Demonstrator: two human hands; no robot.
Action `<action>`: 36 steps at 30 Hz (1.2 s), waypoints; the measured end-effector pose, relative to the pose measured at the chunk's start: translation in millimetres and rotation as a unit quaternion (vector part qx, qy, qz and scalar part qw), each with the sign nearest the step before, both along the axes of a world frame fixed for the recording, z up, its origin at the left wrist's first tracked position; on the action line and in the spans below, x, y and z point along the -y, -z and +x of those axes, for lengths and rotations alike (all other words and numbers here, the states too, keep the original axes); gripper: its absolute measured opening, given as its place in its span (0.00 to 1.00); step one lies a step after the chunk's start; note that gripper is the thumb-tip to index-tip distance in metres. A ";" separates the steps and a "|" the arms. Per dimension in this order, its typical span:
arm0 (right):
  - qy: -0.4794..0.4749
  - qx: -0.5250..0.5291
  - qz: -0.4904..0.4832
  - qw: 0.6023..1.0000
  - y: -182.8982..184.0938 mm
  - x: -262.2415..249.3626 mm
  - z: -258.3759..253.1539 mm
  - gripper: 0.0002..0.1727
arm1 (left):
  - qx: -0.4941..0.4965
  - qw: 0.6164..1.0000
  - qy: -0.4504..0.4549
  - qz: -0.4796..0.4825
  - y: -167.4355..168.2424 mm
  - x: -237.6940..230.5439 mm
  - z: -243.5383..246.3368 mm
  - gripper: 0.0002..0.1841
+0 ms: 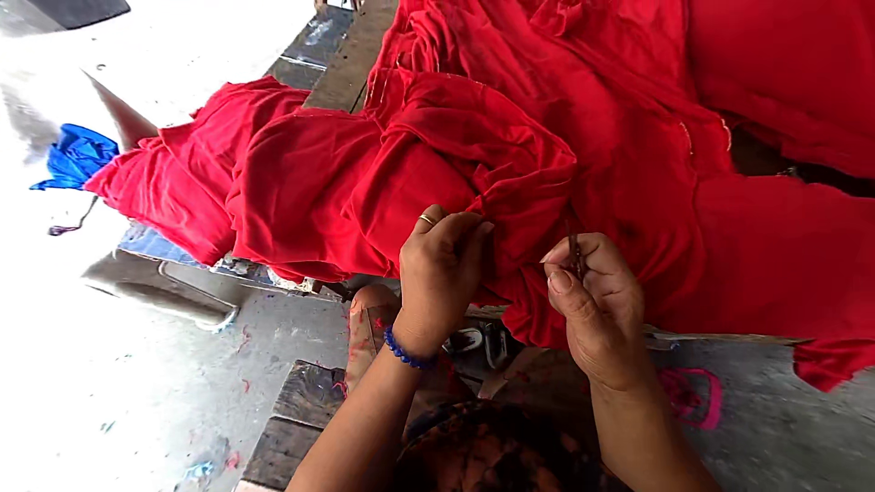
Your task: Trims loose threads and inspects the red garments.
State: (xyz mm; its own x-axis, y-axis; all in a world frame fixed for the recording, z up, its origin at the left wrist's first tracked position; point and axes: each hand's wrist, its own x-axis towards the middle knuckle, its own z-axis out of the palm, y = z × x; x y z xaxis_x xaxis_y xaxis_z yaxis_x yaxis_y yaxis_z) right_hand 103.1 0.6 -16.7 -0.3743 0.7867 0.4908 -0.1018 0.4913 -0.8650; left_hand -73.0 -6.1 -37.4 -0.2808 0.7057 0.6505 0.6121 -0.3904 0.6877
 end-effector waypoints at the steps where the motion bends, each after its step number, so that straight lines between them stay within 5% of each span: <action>1: 0.003 0.009 0.003 1.000 -0.4 -0.3 0.5 0.05 | 0.020 1.000 0.008 -0.005 0.3 0.1 -0.4 0.05; 7: 0.082 0.113 0.079 0.987 -0.7 -4.8 -0.6 0.09 | 0.266 0.949 0.154 -0.066 -9.8 21.3 -4.8 0.07; 11: 0.184 0.235 0.177 0.938 -2.8 -0.9 -3.5 0.15 | 0.338 0.915 0.216 -0.051 -14.7 32.8 -3.1 0.07; 17: 0.261 0.298 0.265 0.879 -3.9 5.8 -9.6 0.15 | 0.210 0.955 0.207 -0.004 -8.4 43.9 7.5 0.04; 24: 0.284 0.292 0.290 0.866 -5.5 6.7 -5.7 0.13 | 0.135 0.972 0.191 0.023 -0.6 44.8 16.1 0.05; 27: 0.285 0.276 0.267 0.878 -1.7 3.9 -2.4 0.13 | 0.146 0.969 0.199 0.024 3.5 42.4 18.1 0.06; 31: 0.267 0.178 0.172 0.931 3.3 -4.5 7.4 0.12 | 0.067 0.990 0.124 -0.027 -0.6 29.3 19.6 0.25; 36: 0.268 0.097 0.135 0.949 6.3 -25.1 32.6 0.10 | 0.106 0.986 0.115 -0.053 -42.7 15.6 -52.7 0.09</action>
State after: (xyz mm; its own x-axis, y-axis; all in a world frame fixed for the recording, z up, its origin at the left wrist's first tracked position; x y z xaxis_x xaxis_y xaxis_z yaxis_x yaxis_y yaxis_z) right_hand 135.7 25.7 -23.0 -0.0600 0.7446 0.6648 0.3738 0.6343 -0.6767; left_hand -125.7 -21.7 5.3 -0.2281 0.8278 0.5126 0.3537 -0.4201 0.8357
